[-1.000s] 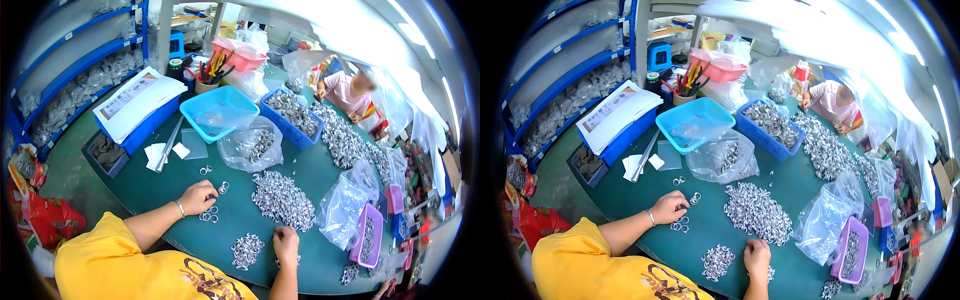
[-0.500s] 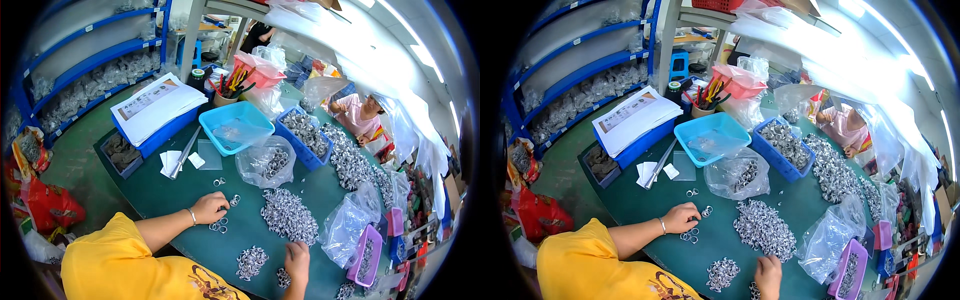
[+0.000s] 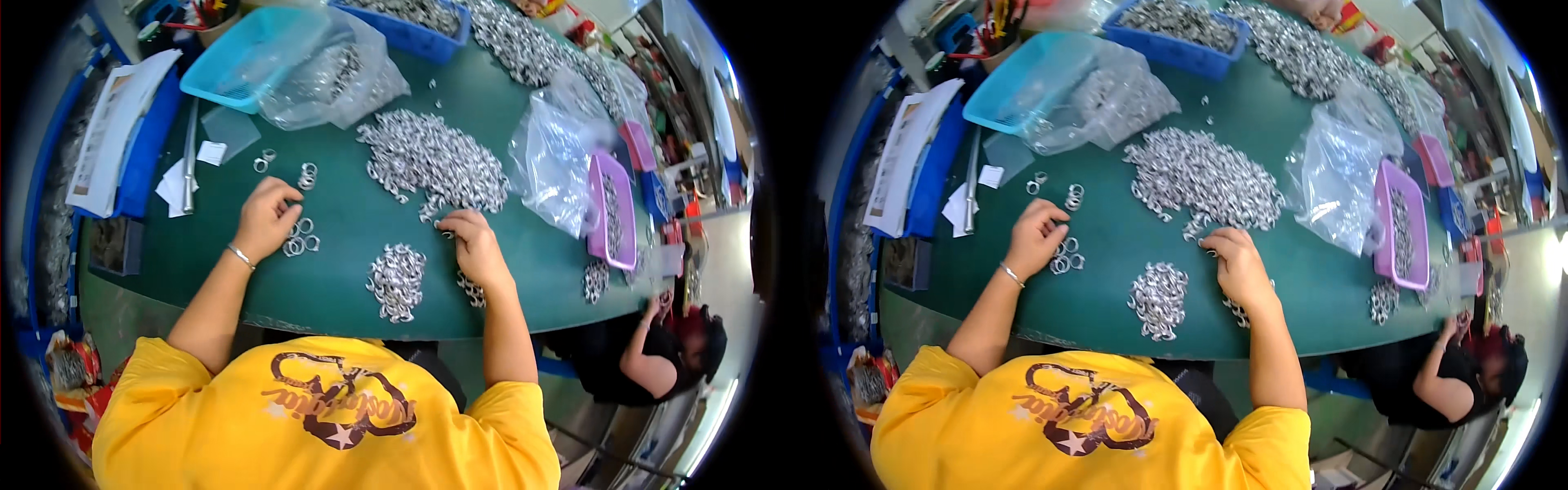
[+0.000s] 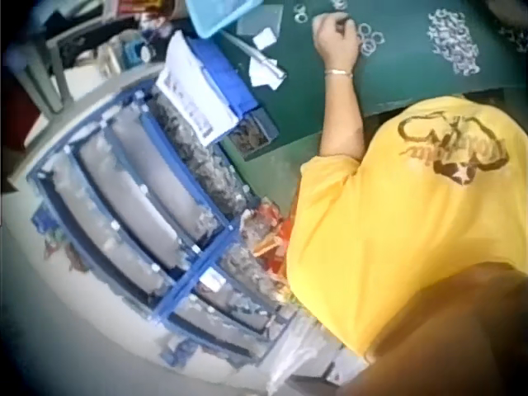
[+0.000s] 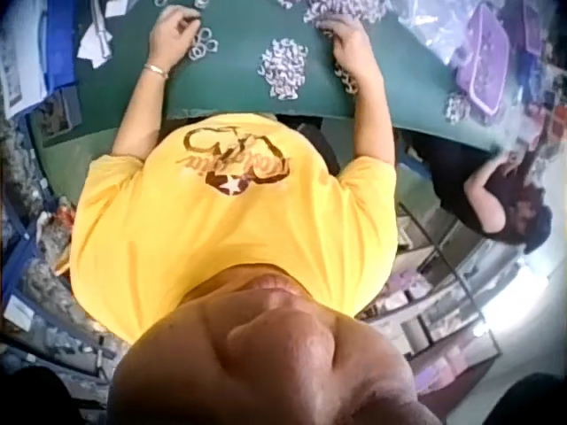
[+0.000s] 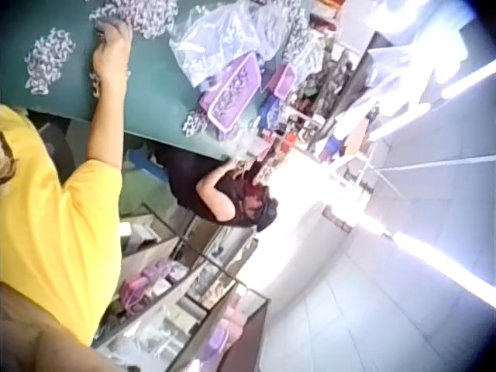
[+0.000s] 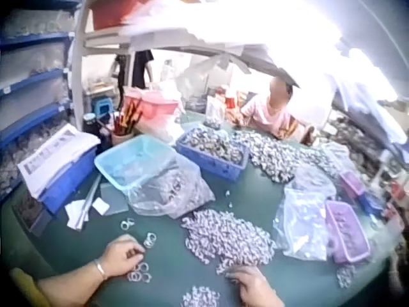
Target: The person sorts small metal rings from a central pile on a table into smaller groups by hand, moving them one or two at a time.
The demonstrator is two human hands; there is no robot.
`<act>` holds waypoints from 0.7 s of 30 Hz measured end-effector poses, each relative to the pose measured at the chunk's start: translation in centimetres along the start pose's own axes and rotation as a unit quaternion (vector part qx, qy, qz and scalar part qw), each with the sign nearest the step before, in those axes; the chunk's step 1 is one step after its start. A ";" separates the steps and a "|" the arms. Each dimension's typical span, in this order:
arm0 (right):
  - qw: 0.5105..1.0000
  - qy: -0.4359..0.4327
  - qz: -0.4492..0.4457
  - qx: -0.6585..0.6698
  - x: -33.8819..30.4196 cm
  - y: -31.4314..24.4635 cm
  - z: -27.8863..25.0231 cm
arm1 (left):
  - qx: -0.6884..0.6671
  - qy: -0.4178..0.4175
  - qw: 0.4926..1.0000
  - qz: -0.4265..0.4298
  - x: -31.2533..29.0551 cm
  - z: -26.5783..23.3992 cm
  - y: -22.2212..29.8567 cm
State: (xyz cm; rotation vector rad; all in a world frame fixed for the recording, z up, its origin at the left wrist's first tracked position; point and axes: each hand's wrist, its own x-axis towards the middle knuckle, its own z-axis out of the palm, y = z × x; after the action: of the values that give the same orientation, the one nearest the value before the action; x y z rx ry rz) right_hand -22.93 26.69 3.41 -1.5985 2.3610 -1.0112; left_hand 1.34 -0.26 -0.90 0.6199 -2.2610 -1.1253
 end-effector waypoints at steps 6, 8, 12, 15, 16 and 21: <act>0.998 0.047 0.026 -0.022 -2.2 0.0 0.1 | 0.037 -0.023 0.999 -0.015 -0.1 0.2 1.1; 0.997 0.058 0.056 0.003 -2.4 -0.6 0.6 | 0.037 -0.021 0.999 -0.021 -0.3 0.1 1.1; 0.994 0.053 0.093 0.000 -2.2 -0.7 -0.8 | 0.042 -0.019 0.999 -0.018 -0.1 -0.3 0.7; 0.997 0.021 0.055 -0.051 -2.4 -0.8 -0.1 | 0.051 -0.019 0.998 -0.012 -0.1 -0.1 0.6; 0.995 0.009 0.046 -0.084 -2.4 -1.0 0.3 | 0.056 -0.018 0.998 -0.009 0.0 -0.2 0.7; 0.988 0.095 0.114 -0.050 -2.3 -0.6 -0.8 | 0.057 -0.022 0.998 -0.015 0.2 -0.2 1.0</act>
State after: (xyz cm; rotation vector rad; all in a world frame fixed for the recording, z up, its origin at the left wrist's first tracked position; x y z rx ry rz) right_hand -21.81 28.88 3.73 -1.2718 2.6831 -1.0531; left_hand 1.12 0.04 0.02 0.6819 -2.3743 -1.0375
